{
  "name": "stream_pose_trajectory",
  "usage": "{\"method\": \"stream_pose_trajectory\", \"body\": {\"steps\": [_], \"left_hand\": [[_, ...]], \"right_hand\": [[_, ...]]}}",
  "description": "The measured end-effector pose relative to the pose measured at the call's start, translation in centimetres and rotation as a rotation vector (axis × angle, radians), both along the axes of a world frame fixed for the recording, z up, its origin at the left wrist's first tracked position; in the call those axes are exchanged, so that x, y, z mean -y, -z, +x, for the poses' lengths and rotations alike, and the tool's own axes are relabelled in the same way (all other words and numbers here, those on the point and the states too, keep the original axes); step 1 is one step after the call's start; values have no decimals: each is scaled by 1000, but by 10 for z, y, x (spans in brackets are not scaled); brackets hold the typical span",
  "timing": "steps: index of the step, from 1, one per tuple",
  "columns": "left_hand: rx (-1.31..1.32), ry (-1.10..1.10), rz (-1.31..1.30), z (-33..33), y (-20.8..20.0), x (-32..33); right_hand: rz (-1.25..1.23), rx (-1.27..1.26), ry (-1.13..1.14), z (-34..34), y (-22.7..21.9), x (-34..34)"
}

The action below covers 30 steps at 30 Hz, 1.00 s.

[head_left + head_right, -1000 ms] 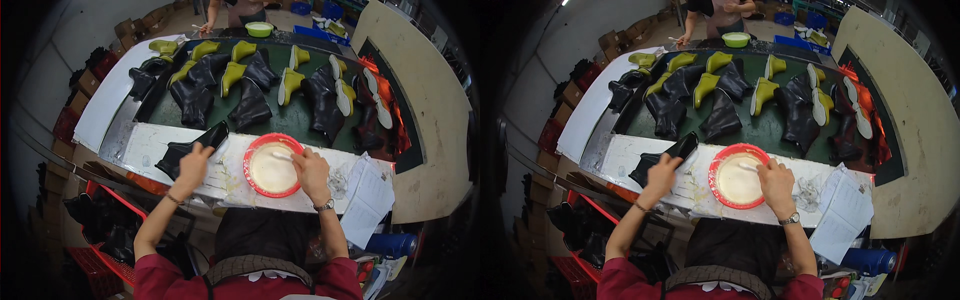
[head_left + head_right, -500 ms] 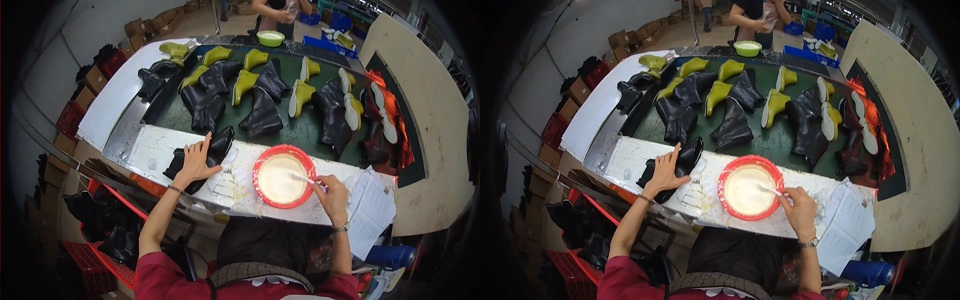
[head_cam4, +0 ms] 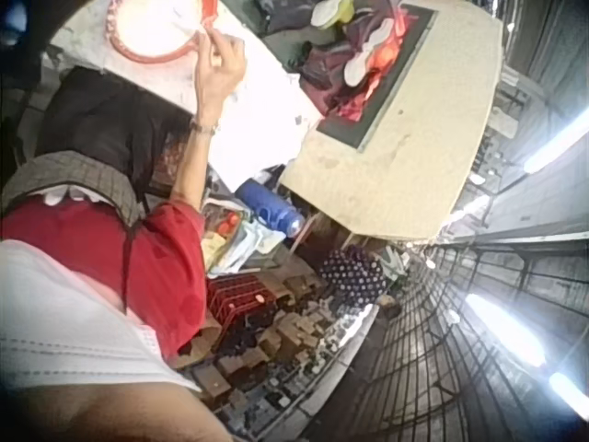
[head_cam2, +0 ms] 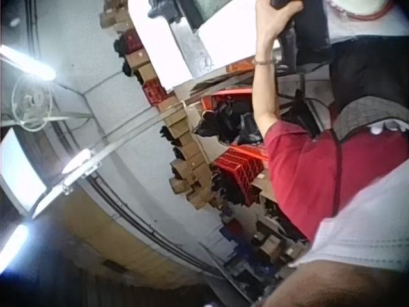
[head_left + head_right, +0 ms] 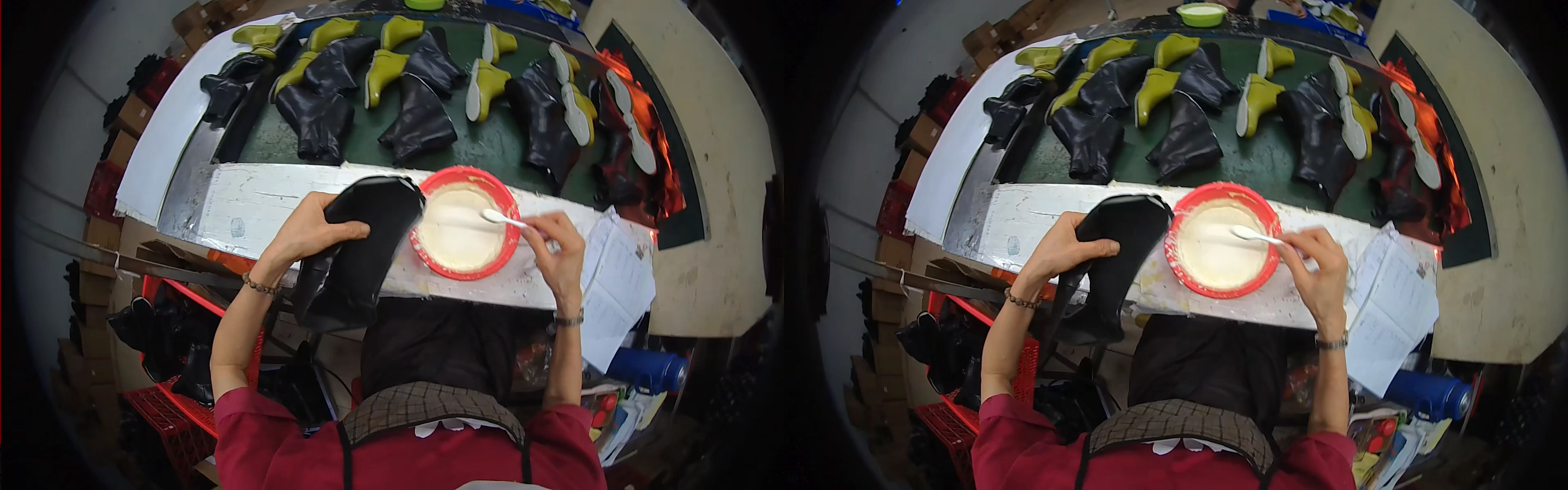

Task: Applying white adhesive to the soles and edges of black shoe uppers using a small brush at a manufacturing station.

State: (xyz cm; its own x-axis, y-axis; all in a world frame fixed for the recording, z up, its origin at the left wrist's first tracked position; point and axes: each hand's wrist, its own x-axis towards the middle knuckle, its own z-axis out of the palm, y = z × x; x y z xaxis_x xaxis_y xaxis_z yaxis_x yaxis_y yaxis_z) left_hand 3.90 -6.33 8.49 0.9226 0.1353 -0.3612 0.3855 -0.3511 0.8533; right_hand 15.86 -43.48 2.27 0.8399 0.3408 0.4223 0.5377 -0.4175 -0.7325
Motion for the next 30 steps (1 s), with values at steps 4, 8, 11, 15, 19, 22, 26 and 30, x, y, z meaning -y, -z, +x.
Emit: {"method": "stream_pose_trajectory", "body": {"steps": [4,8,11,15,19,22,26,30], "left_hand": [[-58,204,-65,0,-5,25],[-85,103,-219,1,-8,31],[42,-37,-265,-3,-15,32],[187,-147,-197,-10,-15,37],[273,-221,-247,-8,-3,31],[151,-121,-214,-3,-8,22],[0,133,-322,7,-7,15],[-152,386,-137,12,-15,17]], "right_hand": [[-51,228,-218,8,-36,-38],[-26,295,-287,18,-29,-43],[-2,266,-236,10,-26,-42],[58,201,-165,-7,-18,-45],[78,165,-206,-22,-8,-50],[43,104,-208,-19,-18,-43],[-28,205,-285,12,-31,-48],[-26,312,-446,32,-43,-66]]}}
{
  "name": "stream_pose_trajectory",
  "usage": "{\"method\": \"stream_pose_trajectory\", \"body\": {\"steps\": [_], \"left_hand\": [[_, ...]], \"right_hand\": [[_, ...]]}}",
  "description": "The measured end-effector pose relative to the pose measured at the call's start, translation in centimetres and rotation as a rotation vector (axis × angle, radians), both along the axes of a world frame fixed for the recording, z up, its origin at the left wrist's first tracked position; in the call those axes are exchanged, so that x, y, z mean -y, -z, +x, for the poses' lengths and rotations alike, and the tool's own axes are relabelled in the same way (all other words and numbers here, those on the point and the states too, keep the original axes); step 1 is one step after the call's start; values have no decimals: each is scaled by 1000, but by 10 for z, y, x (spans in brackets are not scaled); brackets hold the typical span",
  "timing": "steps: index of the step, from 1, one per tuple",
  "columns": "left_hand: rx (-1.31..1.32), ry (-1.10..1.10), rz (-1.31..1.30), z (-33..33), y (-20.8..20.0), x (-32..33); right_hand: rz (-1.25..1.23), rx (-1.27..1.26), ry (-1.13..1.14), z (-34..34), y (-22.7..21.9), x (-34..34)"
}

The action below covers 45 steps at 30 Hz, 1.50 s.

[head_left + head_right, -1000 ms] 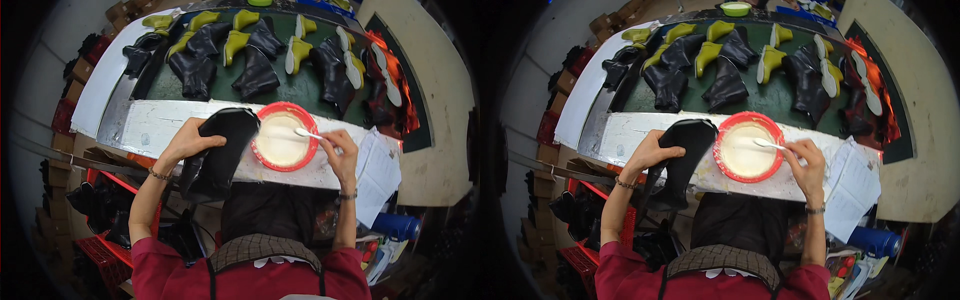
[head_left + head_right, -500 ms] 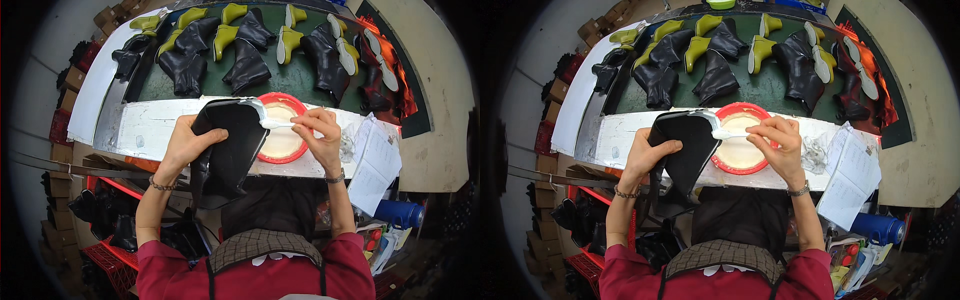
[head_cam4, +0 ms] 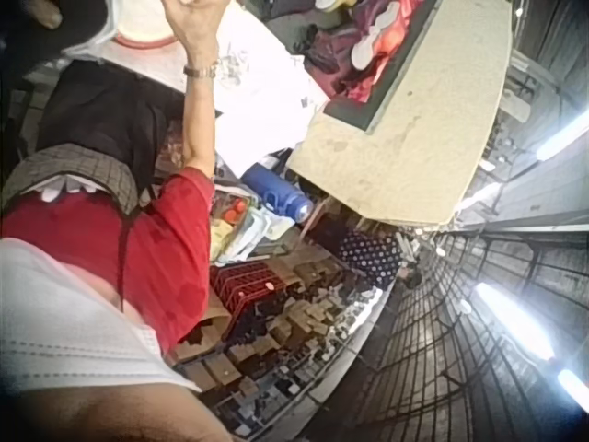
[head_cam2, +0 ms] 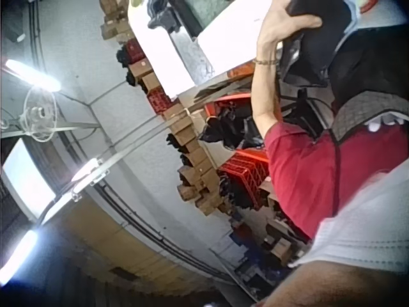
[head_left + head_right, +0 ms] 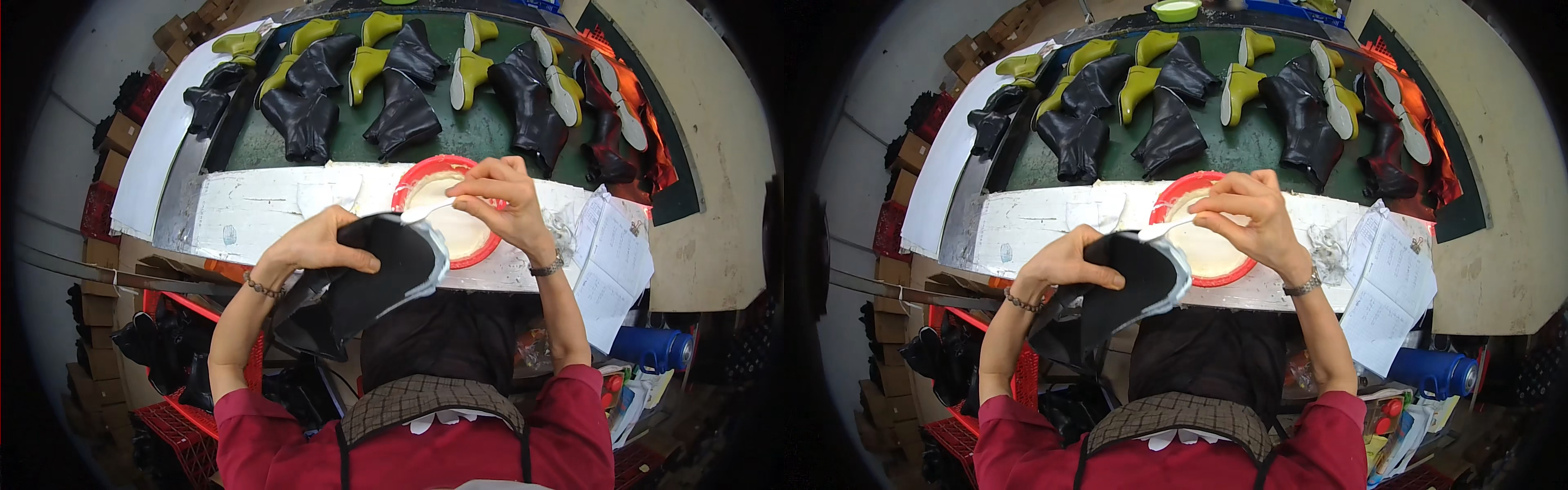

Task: Applying white adhesive to the soles and edges of black shoe uppers using a small brush at a manufacturing station.

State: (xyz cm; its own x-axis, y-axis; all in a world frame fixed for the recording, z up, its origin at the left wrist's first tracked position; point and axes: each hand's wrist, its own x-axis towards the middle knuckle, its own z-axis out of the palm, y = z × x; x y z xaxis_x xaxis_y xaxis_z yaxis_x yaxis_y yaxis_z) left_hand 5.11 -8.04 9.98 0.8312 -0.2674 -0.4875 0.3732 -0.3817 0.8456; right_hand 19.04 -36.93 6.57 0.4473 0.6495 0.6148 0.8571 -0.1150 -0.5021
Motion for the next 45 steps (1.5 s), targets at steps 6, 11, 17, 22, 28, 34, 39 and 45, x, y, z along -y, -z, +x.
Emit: {"method": "stream_pose_trajectory", "body": {"steps": [6,11,17,22,28,34,39,45], "left_hand": [[140,-51,93,-10,16,3],[660,-561,599,-13,40,-32],[599,-624,529,-9,107,-64],[385,-280,925,-60,105,-45],[421,-237,934,-72,113,-45],[598,-397,887,-78,130,-49],[686,-534,641,-84,123,-48],[845,-465,421,-79,92,-17]], "right_hand": [[58,52,-73,-1,-18,-29],[-343,8,315,-7,5,11],[-543,134,453,-22,51,31],[-355,-142,604,-27,37,68],[-308,-249,604,-32,39,66],[-227,-288,574,-40,42,71],[-176,-358,552,-40,51,75],[-215,-349,555,-34,59,81]]}}
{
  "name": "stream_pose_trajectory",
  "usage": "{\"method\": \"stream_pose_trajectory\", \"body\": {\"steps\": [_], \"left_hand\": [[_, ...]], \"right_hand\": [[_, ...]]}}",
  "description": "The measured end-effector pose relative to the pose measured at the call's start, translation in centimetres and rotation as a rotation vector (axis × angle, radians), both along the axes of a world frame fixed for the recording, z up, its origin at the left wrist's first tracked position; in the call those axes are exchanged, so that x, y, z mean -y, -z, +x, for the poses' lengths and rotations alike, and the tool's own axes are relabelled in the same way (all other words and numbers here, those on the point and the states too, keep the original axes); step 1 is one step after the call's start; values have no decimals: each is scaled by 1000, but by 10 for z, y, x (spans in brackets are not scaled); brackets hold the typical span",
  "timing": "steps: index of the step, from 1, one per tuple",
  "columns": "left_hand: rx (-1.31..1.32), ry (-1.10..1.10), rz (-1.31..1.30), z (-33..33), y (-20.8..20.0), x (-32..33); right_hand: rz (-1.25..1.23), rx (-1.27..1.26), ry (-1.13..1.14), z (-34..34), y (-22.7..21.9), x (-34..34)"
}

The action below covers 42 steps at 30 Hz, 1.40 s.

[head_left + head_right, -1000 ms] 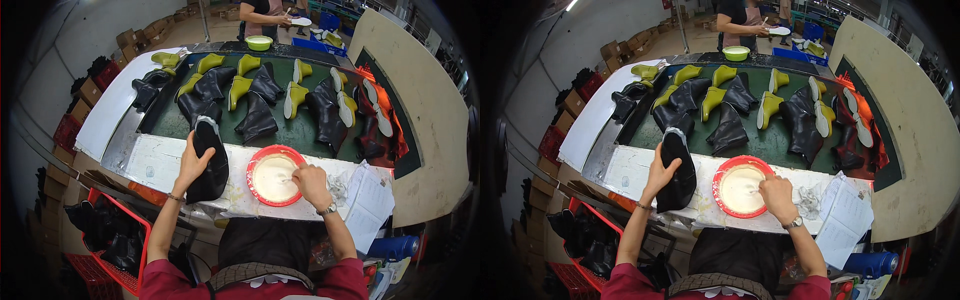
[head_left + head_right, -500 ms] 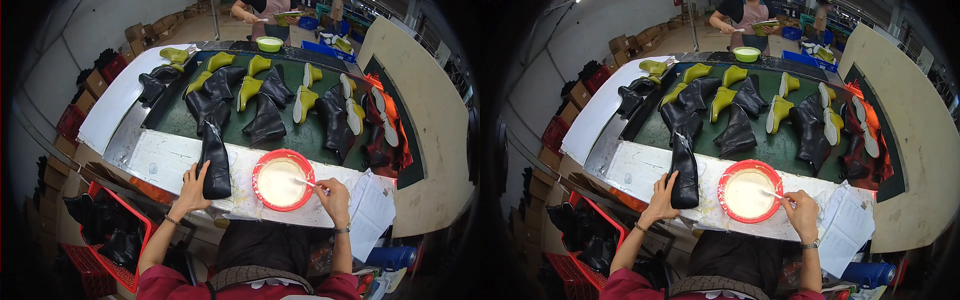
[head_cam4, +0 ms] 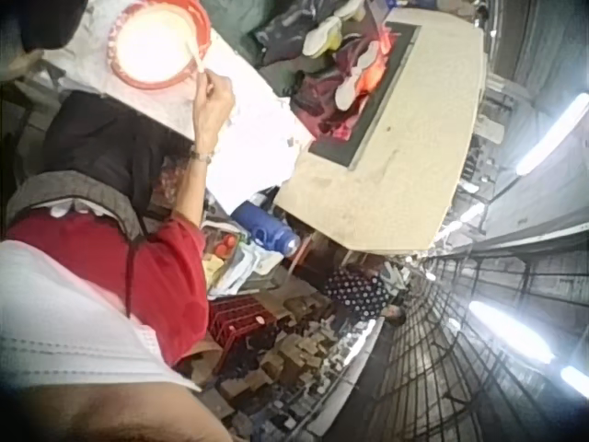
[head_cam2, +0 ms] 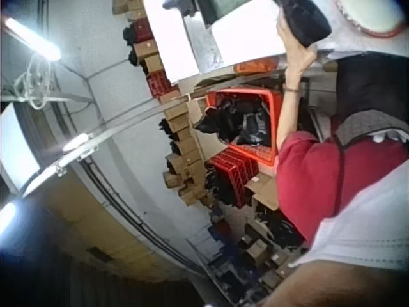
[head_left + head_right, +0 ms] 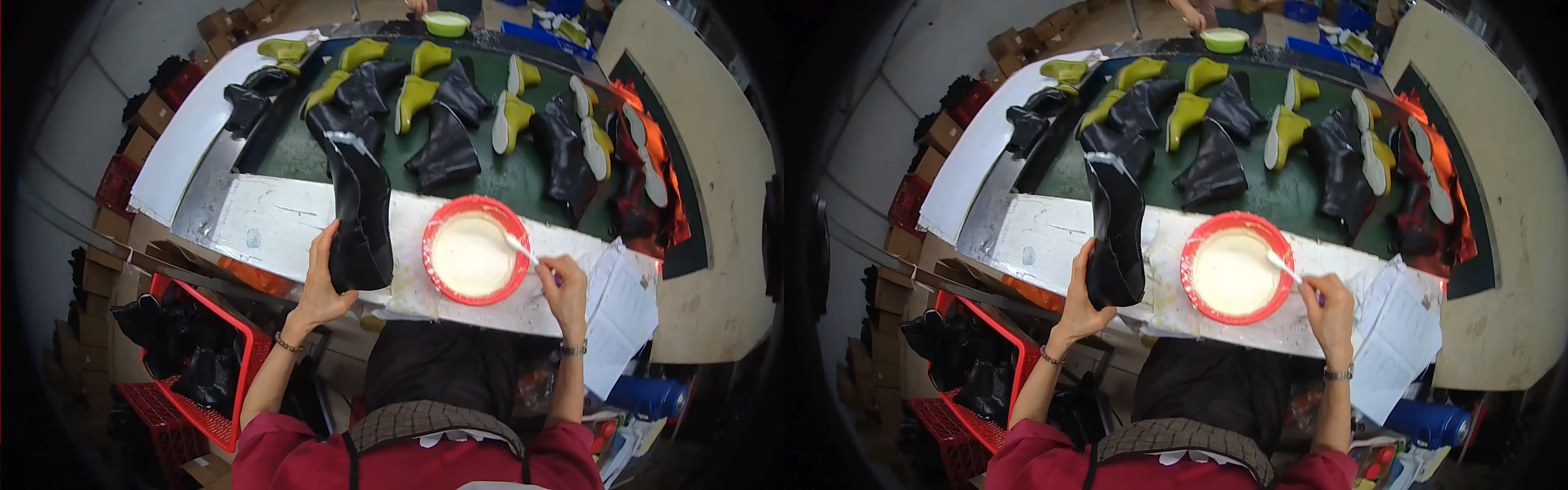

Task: Applying white adhesive to the soles and edges of black shoe uppers using a small brush at a manufacturing station.

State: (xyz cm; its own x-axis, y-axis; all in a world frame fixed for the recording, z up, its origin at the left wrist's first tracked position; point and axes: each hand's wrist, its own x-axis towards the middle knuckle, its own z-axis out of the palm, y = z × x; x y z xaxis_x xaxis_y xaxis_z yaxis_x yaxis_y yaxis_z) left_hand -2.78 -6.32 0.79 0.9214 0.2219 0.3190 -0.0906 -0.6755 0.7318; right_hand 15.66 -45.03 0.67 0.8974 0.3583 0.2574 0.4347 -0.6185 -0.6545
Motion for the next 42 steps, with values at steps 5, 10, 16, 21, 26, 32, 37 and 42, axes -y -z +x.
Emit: {"method": "stream_pose_trajectory", "body": {"steps": [5,10,16,21,26,32,37,42], "left_hand": [[53,98,76,4,-5,17],[110,244,201,6,-17,34],[146,395,252,-4,-21,41],[153,313,167,5,-30,45],[131,240,144,21,-31,45],[114,262,189,28,-35,47],[149,250,152,39,-45,48],[184,201,143,45,-46,44]], "right_hand": [[315,15,-90,-8,-33,-41],[366,40,-247,-4,-50,-67],[255,204,-173,39,-66,-77],[362,388,-263,40,-62,-75],[436,167,-312,-1,-39,-65],[402,99,-244,1,-43,-64],[459,179,-343,-1,-43,-66],[444,146,-384,-14,-37,-63]]}}
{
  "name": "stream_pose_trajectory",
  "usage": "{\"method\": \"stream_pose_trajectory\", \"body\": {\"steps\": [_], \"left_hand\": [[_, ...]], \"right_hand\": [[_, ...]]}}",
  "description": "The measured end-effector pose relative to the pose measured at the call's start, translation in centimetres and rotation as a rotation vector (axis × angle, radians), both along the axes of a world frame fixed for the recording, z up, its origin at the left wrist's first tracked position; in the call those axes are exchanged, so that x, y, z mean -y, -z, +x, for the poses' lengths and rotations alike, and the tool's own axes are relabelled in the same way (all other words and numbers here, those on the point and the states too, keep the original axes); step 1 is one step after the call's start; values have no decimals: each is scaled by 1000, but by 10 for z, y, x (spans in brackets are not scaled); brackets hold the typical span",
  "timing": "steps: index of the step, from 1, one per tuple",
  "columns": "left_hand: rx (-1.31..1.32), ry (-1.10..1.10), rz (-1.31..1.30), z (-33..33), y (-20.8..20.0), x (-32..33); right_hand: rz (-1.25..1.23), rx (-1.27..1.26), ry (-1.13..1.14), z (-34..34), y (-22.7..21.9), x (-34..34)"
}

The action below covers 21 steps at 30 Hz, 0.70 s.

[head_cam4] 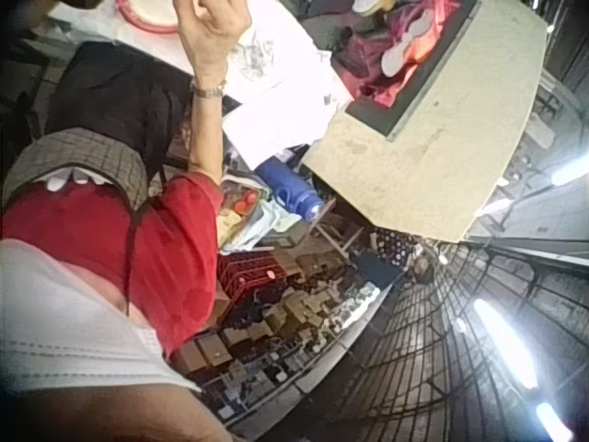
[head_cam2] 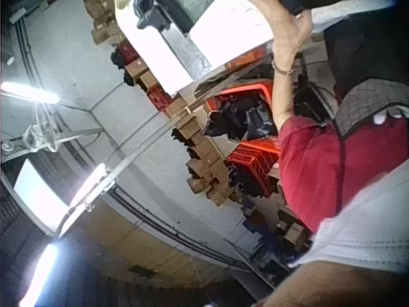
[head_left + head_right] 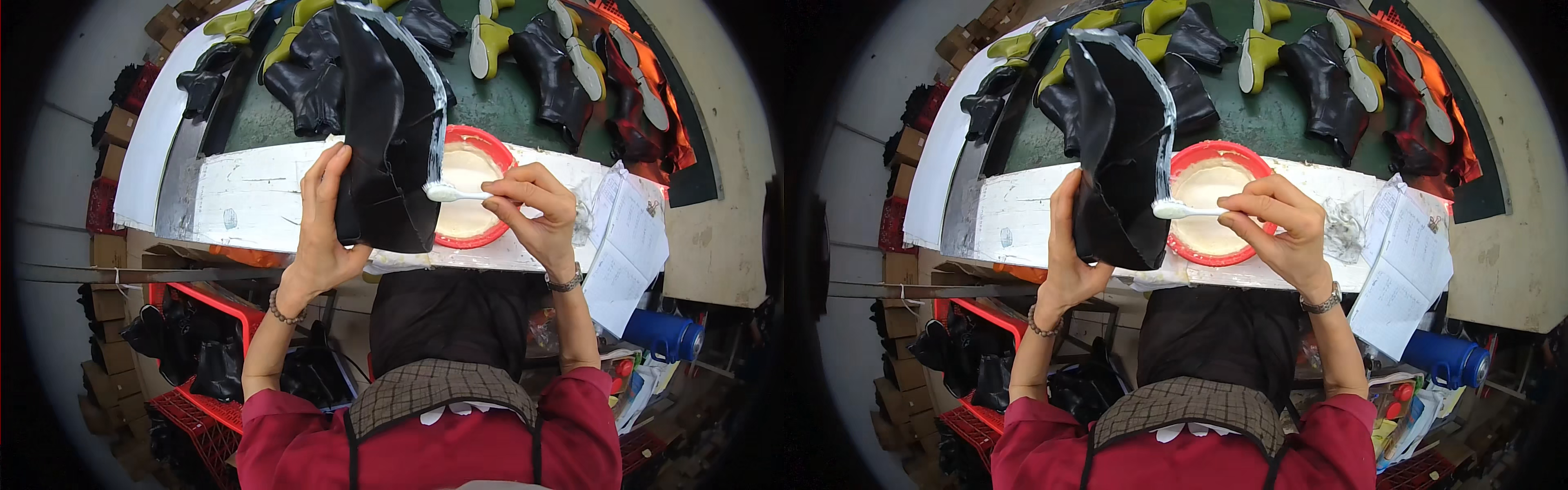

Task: Applying white adhesive to the soles and edges of black shoe uppers using a small brush at a manufacturing station.

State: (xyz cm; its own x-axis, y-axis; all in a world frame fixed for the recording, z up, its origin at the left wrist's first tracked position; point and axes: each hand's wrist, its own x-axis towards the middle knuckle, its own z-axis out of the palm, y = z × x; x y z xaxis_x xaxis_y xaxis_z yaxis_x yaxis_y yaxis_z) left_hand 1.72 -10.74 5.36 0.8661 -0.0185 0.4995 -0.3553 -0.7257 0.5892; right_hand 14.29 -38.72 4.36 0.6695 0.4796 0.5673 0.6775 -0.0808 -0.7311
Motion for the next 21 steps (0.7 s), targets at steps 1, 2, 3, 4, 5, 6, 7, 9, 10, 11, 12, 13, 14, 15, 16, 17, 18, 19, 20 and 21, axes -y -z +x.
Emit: {"method": "stream_pose_trajectory", "body": {"steps": [1,2,3,4,5,6,7,9,10,11,12,13,14,15,16,17,18,19,20,21], "left_hand": [[36,-7,-1,2,2,-1],[72,-13,-2,3,3,-2],[69,-13,-2,5,4,-2],[97,-36,10,7,4,-3],[126,-58,22,9,5,-3],[126,-57,21,11,6,-3],[144,-74,54,13,7,-3],[161,-90,88,14,10,-4],[158,-97,100,14,14,-5],[156,-105,113,13,16,-7],[156,-100,111,13,16,-7],[120,-104,93,11,16,-9],[83,-108,76,7,15,-12],[84,-108,78,2,15,-15],[-10,-86,-176,-4,15,-20],[-106,-63,-429,-10,15,-25],[-176,-44,-540,-17,14,-32],[-272,-112,-575,-23,18,-44],[-384,-141,-688,-32,31,-61],[-668,-175,-805,-42,25,-75]], "right_hand": [[2,11,7,-2,-1,0],[1,6,8,-5,-2,1],[-25,39,-10,-6,-4,2],[-51,72,-27,-7,-6,2],[-51,70,-27,-10,-8,2],[-70,54,-47,-13,-10,2],[-89,39,-67,-16,-12,2],[-115,33,-67,-21,-20,3],[-145,-53,-92,-24,-23,4],[-174,-138,-117,-25,-24,3],[-175,-138,-111,-24,-24,4],[-190,-213,-129,-22,-22,4],[-204,-287,-148,-19,-20,4],[-202,-287,-147,-14,-17,4],[-263,-248,-39,-5,-14,5],[-322,-208,68,4,-9,6],[-353,-28,192,14,7,7],[-355,-21,205,20,19,10],[-602,169,249,26,29,12],[-840,356,287,32,37,12]]}}
